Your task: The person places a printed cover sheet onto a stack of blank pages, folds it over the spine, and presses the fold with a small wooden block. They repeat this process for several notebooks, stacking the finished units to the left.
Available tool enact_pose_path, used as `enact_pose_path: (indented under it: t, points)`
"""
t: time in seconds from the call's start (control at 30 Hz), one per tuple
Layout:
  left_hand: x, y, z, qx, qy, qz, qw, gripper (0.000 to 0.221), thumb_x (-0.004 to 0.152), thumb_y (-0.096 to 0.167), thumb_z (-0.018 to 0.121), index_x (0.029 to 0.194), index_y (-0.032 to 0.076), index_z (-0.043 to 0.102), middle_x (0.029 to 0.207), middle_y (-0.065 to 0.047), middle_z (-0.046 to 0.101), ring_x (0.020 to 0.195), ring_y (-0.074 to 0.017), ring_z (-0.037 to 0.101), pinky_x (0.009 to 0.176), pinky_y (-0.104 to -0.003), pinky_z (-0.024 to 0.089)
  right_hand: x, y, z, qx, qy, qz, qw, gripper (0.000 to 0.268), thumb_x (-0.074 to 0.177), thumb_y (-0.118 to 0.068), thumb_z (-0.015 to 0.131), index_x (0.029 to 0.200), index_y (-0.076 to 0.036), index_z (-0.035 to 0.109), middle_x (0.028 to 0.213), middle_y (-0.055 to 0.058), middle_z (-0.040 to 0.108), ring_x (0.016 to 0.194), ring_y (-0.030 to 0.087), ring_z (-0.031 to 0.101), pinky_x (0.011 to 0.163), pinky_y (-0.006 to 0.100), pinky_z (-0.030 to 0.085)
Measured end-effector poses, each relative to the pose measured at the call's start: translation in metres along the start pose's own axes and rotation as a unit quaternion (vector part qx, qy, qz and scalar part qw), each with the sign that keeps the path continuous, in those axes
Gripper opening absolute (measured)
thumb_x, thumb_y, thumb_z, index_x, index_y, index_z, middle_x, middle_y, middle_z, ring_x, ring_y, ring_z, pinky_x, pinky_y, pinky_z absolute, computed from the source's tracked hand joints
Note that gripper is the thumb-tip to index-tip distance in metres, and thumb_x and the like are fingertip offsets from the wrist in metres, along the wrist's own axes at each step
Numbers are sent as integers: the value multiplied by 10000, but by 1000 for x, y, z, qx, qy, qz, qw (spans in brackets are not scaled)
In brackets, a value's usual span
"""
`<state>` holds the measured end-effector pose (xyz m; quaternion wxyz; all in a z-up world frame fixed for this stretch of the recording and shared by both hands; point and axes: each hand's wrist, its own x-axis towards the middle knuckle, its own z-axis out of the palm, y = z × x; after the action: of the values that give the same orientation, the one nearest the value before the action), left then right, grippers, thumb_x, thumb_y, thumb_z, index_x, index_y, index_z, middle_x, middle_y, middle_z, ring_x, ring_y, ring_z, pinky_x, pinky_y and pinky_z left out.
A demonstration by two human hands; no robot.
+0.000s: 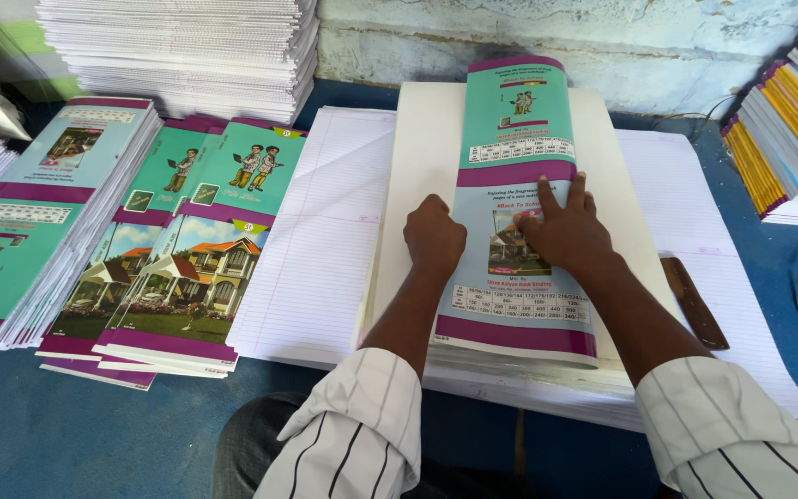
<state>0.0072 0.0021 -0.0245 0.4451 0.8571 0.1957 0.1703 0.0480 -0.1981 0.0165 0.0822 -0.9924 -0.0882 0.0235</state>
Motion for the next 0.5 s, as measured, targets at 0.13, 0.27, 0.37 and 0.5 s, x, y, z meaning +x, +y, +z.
enact_pose_path:
  t: [0.13, 0.27, 0.37, 0.5]
  points:
    - [3, 4, 4, 54, -50, 28, 997, 302, 808, 66, 692, 1104, 68, 751, 1001, -170, 743, 940, -347, 742, 857, -454, 589, -2, -3, -3, -13, -10, 9, 1000, 850, 937, -696, 413, 1644, -263, 223, 1679, 291, 34, 1534, 497, 175, 1033, 602, 491]
    - [8, 24, 0, 163, -135, 15, 977, 262, 864, 132, 710, 1112, 57, 749, 1143, -187, 648, 1088, -370, 646, 867, -473, 587, -4, -3, -5, -15, -3, 1, 1000, 851, 937, -711, 407, 1642, -274, 217, 1677, 287, 33, 1522, 498, 184, 1041, 597, 479]
    - [6, 39, -6, 295, -148, 94, 939, 263, 822, 166, 738, 1066, 68, 736, 1225, -118, 593, 1194, -314, 556, 933, -538, 486, -5, -2, -3, -18, 1, -2, 1000, 855, 927, -714, 411, 1640, -280, 222, 1680, 283, 40, 1526, 492, 188, 1037, 594, 487]
    - [13, 50, -12, 331, -233, 138, 904, 354, 789, 251, 773, 1092, 75, 721, 1146, -82, 674, 1127, -211, 646, 984, -502, 445, -4, -1, -2, -21, 3, -2, 1000, 835, 950, -716, 403, 1643, -289, 217, 1679, 277, 39, 1520, 494, 195, 1038, 604, 478]
